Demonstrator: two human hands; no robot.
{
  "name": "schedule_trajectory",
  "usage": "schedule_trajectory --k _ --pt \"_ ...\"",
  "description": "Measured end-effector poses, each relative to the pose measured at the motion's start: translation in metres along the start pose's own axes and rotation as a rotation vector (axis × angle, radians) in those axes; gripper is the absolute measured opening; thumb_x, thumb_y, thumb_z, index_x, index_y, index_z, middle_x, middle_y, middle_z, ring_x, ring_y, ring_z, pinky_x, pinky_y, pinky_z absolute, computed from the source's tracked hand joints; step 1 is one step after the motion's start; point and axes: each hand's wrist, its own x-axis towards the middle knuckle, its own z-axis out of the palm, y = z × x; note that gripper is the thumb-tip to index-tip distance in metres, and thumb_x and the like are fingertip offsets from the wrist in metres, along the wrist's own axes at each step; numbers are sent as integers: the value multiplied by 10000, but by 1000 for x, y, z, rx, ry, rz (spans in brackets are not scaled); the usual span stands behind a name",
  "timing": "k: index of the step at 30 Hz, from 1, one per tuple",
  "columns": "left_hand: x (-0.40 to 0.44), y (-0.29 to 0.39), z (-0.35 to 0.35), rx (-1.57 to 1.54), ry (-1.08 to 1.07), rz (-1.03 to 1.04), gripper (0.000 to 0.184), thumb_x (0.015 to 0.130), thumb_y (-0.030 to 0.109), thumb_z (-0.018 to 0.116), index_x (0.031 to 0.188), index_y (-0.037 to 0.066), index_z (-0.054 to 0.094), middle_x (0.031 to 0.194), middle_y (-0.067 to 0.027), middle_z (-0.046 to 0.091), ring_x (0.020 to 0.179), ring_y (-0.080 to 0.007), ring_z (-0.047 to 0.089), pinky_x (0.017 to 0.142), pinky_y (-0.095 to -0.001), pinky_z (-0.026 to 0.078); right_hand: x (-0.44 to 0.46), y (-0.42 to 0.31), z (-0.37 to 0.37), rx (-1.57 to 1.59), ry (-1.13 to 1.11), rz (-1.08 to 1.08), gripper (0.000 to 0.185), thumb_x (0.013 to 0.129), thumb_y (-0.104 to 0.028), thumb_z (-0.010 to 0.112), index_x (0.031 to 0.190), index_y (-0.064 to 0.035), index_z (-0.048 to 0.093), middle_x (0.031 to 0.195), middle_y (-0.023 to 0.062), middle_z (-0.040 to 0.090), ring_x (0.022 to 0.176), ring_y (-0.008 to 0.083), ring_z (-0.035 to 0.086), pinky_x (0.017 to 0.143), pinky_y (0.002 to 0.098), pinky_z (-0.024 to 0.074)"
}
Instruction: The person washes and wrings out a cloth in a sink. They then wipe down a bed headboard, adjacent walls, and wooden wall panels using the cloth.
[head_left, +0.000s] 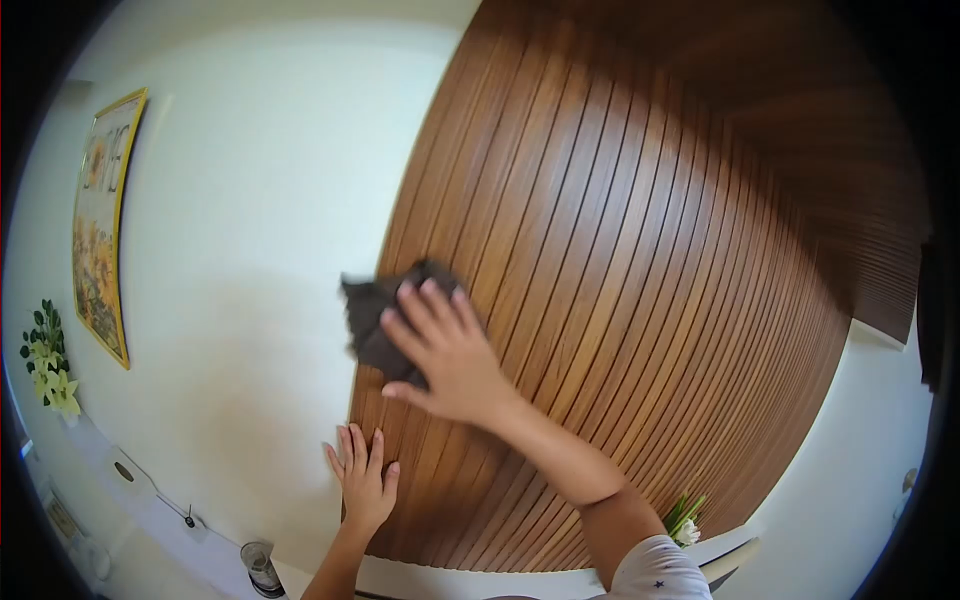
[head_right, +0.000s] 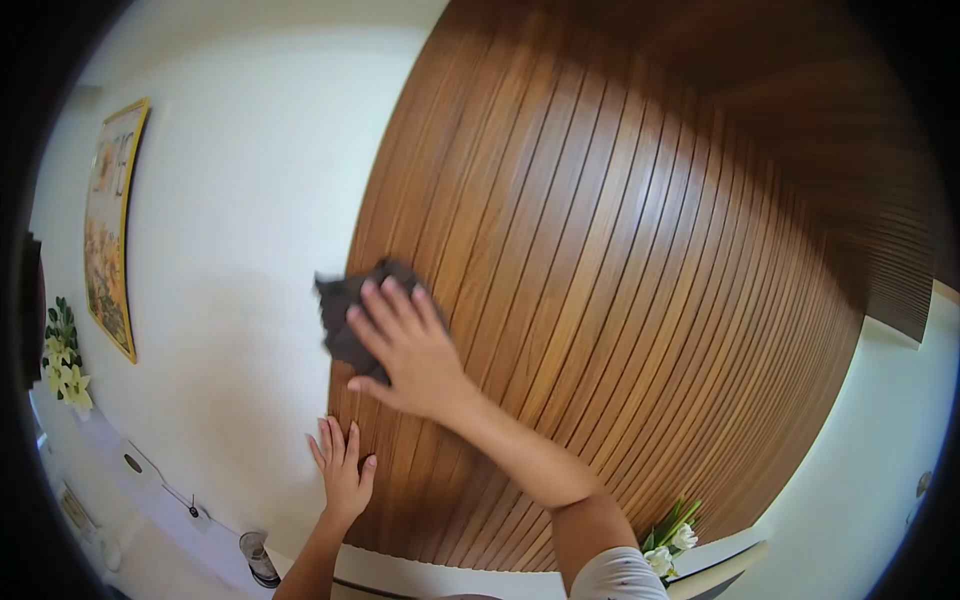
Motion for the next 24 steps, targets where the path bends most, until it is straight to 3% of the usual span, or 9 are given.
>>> schedule_trajectory --k 4,7,11,13,15,18,19,22,24 --pt "-12 -33 18 142 17 128 586 872 302 531 1398 116 353 1503 -217 142 1378 -436 121 1039 -680 35 11 11 15 -113 -17 -200 522 806 -335 632 1285 -165 514 1421 119 373 1314 336 326 1075 511 245" --pt "-14 -47 29 178 53 152 631 859 330 549 1417 144 319 1512 -205 113 1375 -437 134 1032 -691 43 52 50 -32 -249 190 -109 454 803 -282 625 1232 -153 553 1392 121 407 1294 346 352 1053 521 276" --pt "-9 -58 41 271 145 233 562 976 410 303 1462 149 193 1527 -186 52 1384 -426 119 1042 -665 75 83 147 -90 -465 709 178 383 700 -198 635 1063 -75 623 1283 191 496 1256 386 375 1047 549 250" --pt "-6 -49 32 268 154 217 569 987 431 238 1471 143 163 1530 -182 42 1387 -419 114 1056 -636 95 79 164 -117 -418 737 290 393 669 -249 622 988 -20 638 1260 211 514 1252 402 378 1041 563 244" --pt "-1 -45 29 347 138 198 587 989 432 215 1464 91 165 1522 -205 50 1379 -413 155 1077 -575 138 80 167 -116 -450 614 201 395 647 -288 595 937 -23 637 1262 203 522 1243 419 386 1049 552 250" --pt "1 -41 21 437 157 232 554 994 338 265 1460 56 163 1518 -215 67 1357 -410 226 1083 -500 213 39 158 -109 -390 408 26 516 714 -398 608 1035 5 596 1311 227 468 1284 416 338 1073 535 221" --pt "6 -38 19 464 183 246 538 997 291 297 1459 52 161 1518 -214 74 1348 -410 252 1080 -478 240 26 169 -116 -412 422 55 537 721 -413 607 1057 4 584 1321 228 455 1287 417 331 1079 536 210" --pt "16 -17 6 422 193 256 576 976 382 335 1376 -33 329 1355 -360 339 1200 -522 400 993 -568 334 0 201 -146 -445 464 199 596 768 -430 590 1188 -13 513 1374 235 385 1302 425 302 1099 510 187" --pt "14 -22 4 412 97 236 605 974 399 332 1395 -34 291 1382 -391 242 1236 -556 318 1004 -588 300 -18 222 -168 -495 526 365 618 802 -393 577 1266 0 470 1397 257 346 1322 435 260 1099 511 181"
